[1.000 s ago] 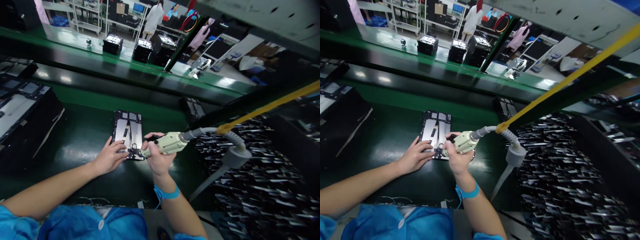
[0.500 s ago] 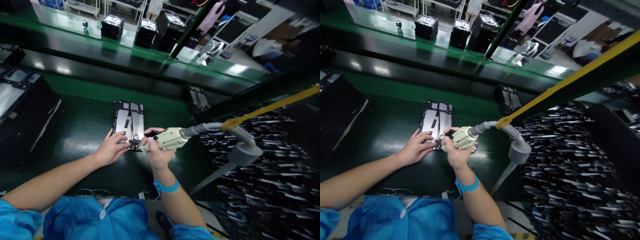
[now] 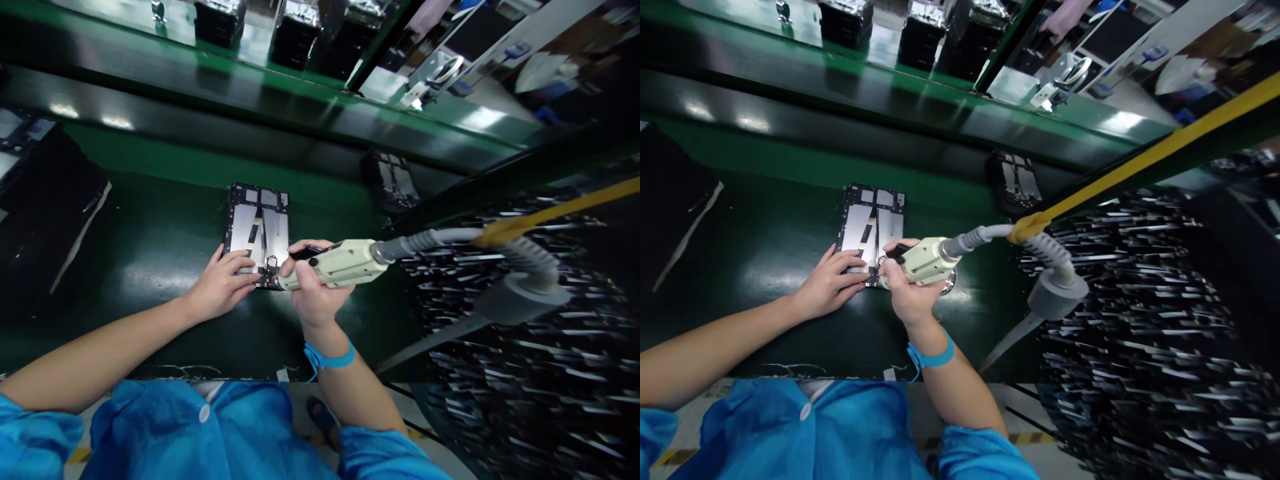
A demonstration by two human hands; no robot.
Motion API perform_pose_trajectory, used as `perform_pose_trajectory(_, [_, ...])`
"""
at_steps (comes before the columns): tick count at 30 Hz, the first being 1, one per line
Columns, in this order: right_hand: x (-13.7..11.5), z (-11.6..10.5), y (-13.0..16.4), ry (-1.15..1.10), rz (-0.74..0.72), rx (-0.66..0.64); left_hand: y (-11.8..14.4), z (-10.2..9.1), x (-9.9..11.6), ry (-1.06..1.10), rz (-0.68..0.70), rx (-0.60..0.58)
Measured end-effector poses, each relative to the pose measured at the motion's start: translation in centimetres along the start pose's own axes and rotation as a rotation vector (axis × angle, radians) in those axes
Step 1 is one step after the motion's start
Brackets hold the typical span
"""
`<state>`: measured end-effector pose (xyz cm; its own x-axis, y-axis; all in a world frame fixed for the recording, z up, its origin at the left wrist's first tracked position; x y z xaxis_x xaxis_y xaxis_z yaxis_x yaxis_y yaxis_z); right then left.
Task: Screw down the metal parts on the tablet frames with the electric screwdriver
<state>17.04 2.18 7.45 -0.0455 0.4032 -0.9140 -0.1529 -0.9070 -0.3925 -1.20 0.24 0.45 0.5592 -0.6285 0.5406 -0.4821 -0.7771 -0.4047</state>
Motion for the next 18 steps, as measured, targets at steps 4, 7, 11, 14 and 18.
perform_pose_trajectory(4, [-0.01, 0.15, 0.08, 0.011, 0.001, -0.003, -0.04, -0.04, 0.02, -0.003, -0.006, -0.011])
perform_pose_trajectory(7, [0.02, 0.28, 0.17, -0.020, -0.008, -0.029, -0.06, -0.10, 0.09, 0.001, -0.012, -0.021])
perform_pose_trajectory(11, [0.12, 0.48, 0.40, -0.052, -0.024, -0.062, -0.04, -0.08, 0.14, 0.005, -0.023, -0.010])
perform_pose_trajectory(14, [0.17, 0.60, 0.52, -0.063, -0.030, -0.063, -0.04, -0.04, 0.16, 0.019, -0.027, -0.009])
perform_pose_trajectory(18, [0.18, 0.69, 0.55, -0.034, -0.024, -0.051, -0.04, -0.07, 0.20, 0.019, -0.020, -0.006])
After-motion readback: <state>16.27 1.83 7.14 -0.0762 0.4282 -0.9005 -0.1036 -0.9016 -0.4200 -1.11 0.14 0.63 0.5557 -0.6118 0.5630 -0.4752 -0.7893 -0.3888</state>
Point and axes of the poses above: each hand's wrist, its own y-axis away from the middle knuckle, its own z-axis out of the palm, x = y × z, the point moved 1 cm from there along -y, towards the middle knuckle, and after that the axes turned 3 degrees about y, right-handed, at the moved point
